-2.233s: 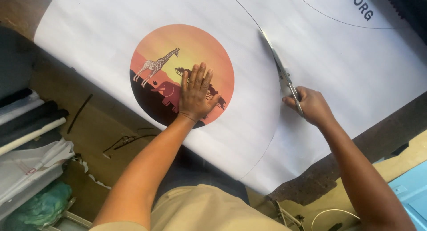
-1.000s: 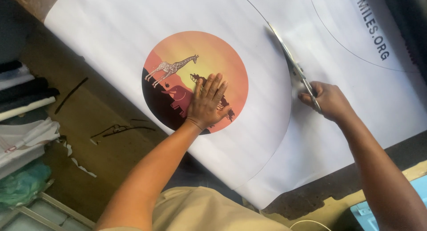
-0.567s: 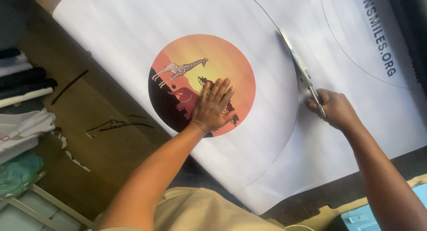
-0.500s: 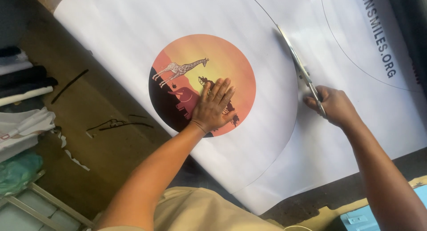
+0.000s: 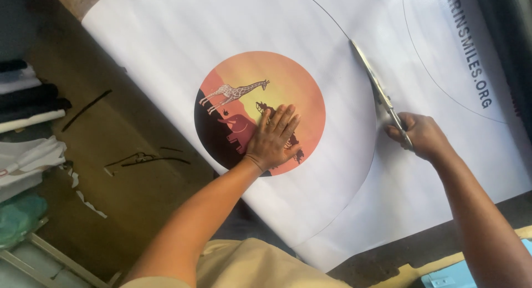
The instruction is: The person uses large scissors to cut a printed banner laid on a wooden table. They trim the edges and cut out a circular shape containing a graphic of a giraffe and elephant. After cutting, the person rolls the banner onto a black tube.
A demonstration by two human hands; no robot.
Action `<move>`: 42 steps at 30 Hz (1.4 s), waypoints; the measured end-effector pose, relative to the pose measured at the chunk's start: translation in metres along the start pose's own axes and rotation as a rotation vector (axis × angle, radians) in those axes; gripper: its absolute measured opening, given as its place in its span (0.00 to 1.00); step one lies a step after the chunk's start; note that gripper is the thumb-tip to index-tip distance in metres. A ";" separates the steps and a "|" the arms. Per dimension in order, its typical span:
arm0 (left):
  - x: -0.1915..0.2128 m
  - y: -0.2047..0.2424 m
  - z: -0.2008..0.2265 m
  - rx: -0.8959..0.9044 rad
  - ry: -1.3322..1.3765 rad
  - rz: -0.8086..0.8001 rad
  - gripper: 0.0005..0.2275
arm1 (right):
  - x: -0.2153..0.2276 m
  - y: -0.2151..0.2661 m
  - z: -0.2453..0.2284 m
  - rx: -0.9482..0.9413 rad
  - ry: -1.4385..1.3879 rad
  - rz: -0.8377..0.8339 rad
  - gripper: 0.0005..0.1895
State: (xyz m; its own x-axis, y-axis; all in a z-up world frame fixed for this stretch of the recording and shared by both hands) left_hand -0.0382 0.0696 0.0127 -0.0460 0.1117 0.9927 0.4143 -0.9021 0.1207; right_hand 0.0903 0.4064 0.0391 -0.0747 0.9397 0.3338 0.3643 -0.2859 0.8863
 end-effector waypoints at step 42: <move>0.027 -0.179 -0.146 0.410 0.099 0.269 0.41 | 0.009 -0.044 -0.027 -0.034 0.089 -0.073 0.21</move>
State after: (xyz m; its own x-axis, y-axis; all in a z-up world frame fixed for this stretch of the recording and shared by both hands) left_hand -0.2460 0.1729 0.0191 0.0339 -0.1604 0.9865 0.7458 -0.6530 -0.1318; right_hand 0.0482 0.4219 0.0119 -0.1822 0.9383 0.2940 0.3233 -0.2252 0.9191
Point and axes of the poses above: each hand's wrist, its own y-axis away from the middle knuckle, its own x-axis out of the back of the hand, z = x × y, the point moved 7 cm from there along -y, towards the middle knuckle, and after that the axes turned 8 degrees about -y, right-handed, at the moved point
